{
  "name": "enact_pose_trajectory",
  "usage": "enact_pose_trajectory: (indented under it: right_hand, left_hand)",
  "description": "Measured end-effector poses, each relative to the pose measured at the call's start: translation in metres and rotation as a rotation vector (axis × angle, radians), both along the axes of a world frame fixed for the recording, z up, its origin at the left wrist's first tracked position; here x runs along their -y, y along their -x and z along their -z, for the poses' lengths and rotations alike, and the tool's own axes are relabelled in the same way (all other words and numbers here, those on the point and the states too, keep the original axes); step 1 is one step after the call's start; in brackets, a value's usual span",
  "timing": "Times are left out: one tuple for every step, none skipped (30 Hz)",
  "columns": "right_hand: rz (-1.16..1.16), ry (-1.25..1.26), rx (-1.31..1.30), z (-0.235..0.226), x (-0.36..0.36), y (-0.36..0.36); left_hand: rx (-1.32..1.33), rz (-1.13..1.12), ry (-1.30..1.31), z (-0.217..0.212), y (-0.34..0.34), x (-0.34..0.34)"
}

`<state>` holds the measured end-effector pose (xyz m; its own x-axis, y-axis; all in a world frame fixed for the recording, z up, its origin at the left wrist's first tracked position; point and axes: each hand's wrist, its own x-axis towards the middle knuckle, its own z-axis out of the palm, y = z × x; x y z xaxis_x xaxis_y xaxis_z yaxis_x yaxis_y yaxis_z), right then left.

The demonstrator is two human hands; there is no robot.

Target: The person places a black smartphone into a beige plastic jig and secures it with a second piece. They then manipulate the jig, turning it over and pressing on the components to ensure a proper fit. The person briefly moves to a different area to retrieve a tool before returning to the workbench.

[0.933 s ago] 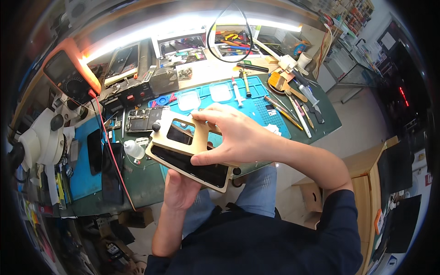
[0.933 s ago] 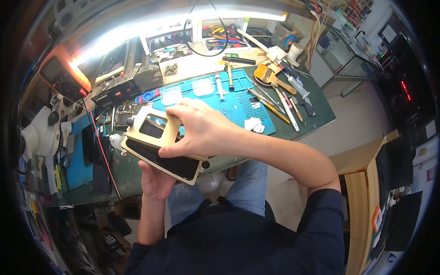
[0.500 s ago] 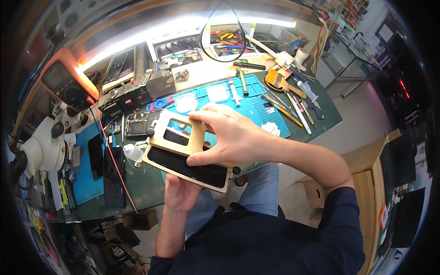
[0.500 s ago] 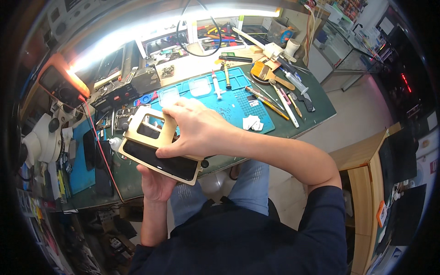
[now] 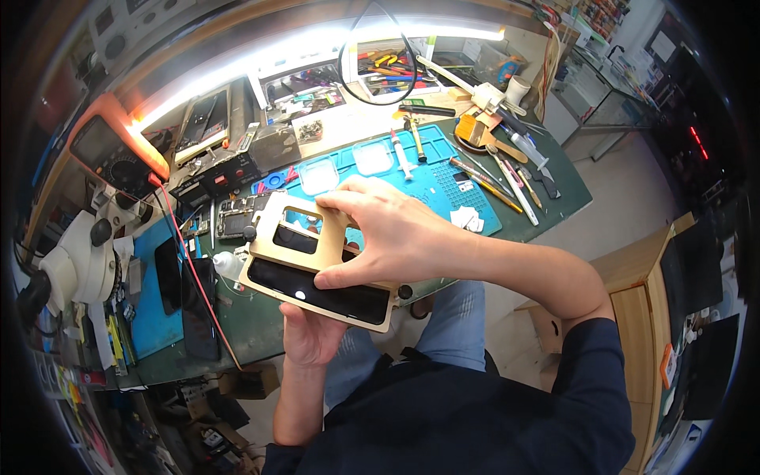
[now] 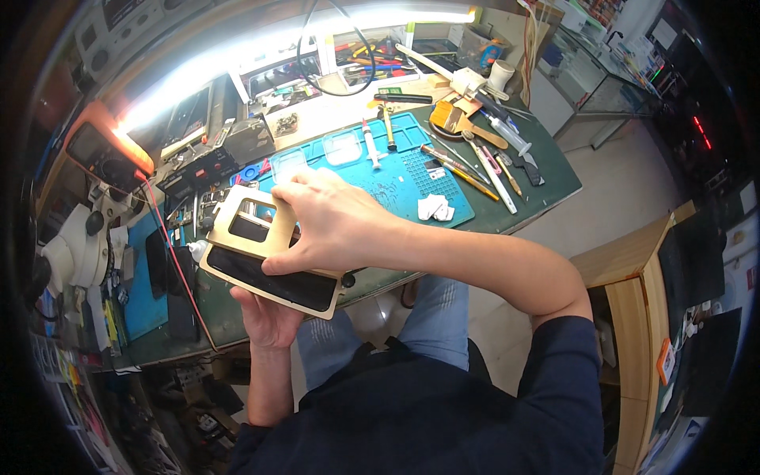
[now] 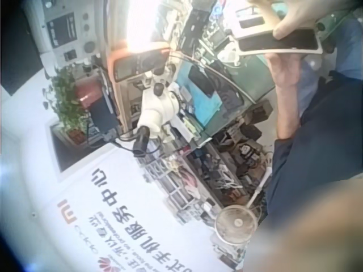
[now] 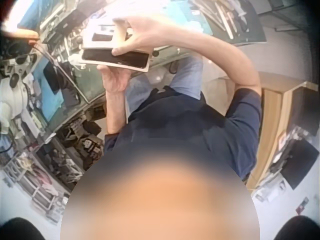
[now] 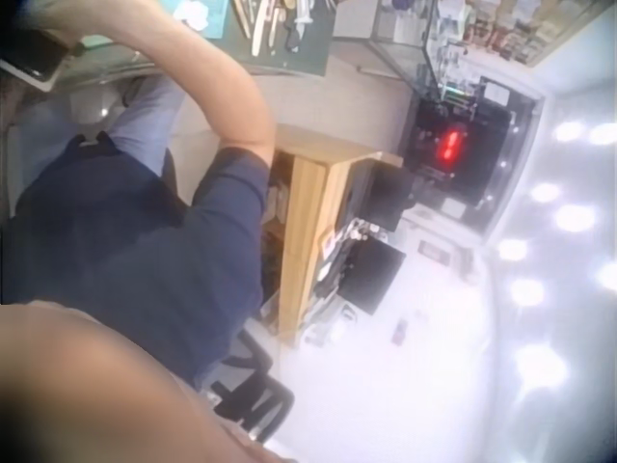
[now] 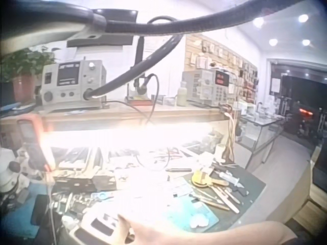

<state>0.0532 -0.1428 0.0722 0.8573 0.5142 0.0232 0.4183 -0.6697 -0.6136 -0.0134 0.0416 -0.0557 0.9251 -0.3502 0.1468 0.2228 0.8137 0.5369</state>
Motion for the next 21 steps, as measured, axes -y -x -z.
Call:
enact_pose_trajectory:
  right_hand:
    - [-0.001,-0.004,-0.003,0.000,0.000,0.000]
    - [-0.002,-0.008,-0.005,0.000,0.000,0.000]
    - [-0.001,-0.012,-0.008,-0.001,0.000,0.001]
    - [-0.004,-0.011,-0.006,-0.001,0.000,0.001]
    - [-0.008,-0.011,-0.003,-0.001,0.000,0.001]
    - [-0.019,-0.015,0.001,-0.002,-0.002,0.000]
    - [-0.008,-0.003,0.001,-0.004,-0.004,0.001]
    - [0.003,0.009,0.000,-0.006,-0.003,0.002]
    - [0.007,0.014,-0.002,-0.005,-0.004,0.002]
    - [0.009,0.003,0.007,-0.004,-0.004,0.003]
    - [0.011,-0.008,0.016,-0.003,-0.004,0.003]
    - [0.012,-0.016,0.025,-0.002,-0.003,0.003]
    - [0.006,-0.017,0.041,0.000,-0.004,0.002]
    - [-0.001,-0.030,0.029,0.000,-0.005,0.001]
    - [0.000,-0.033,0.019,0.000,-0.005,0.001]
    - [0.002,-0.037,0.009,-0.001,-0.005,0.001]
    - [0.000,-0.042,0.027,0.001,-0.006,0.001]
    - [-0.001,-0.036,0.032,0.001,-0.006,0.001]
    - [-0.002,-0.030,0.037,0.000,-0.006,0.001]
    - [-0.003,-0.025,0.042,0.000,-0.007,0.001]
    - [-0.007,-0.025,0.039,-0.001,-0.007,0.001]
  left_hand:
    - [-0.003,-0.004,0.006,0.000,0.000,0.001]
    - [-0.008,-0.007,0.005,0.000,0.000,0.001]
    - [-0.014,-0.008,0.005,0.000,0.000,0.001]
    - [-0.020,-0.010,0.004,0.000,0.001,0.001]
    - [-0.025,0.001,0.005,-0.001,0.001,0.002]
    - [-0.029,0.004,0.001,-0.005,0.001,0.001]
    - [-0.033,0.007,-0.003,-0.008,0.001,0.000]
    - [-0.030,-0.019,0.005,-0.010,0.000,0.003]
    - [-0.028,-0.052,0.006,-0.012,0.000,0.007]
    - [-0.026,-0.084,0.007,-0.013,0.000,0.009]
    - [-0.029,-0.089,0.011,-0.011,-0.001,0.009]
    - [-0.031,-0.067,0.023,-0.013,-0.001,0.009]
    - [-0.028,-0.065,0.024,-0.014,-0.001,0.008]
    - [-0.026,-0.063,0.025,-0.015,-0.001,0.007]
    - [-0.022,-0.064,0.029,-0.015,-0.001,0.008]
    - [-0.019,-0.064,0.033,-0.014,-0.002,0.008]
    - [-0.015,-0.064,0.036,-0.014,-0.002,0.007]
    - [-0.013,-0.065,0.034,-0.014,-0.003,0.007]
    - [-0.011,-0.066,0.031,-0.014,-0.003,0.007]
    - [-0.009,-0.066,0.027,-0.014,-0.003,0.007]
    - [-0.008,-0.054,0.023,-0.013,-0.004,0.007]
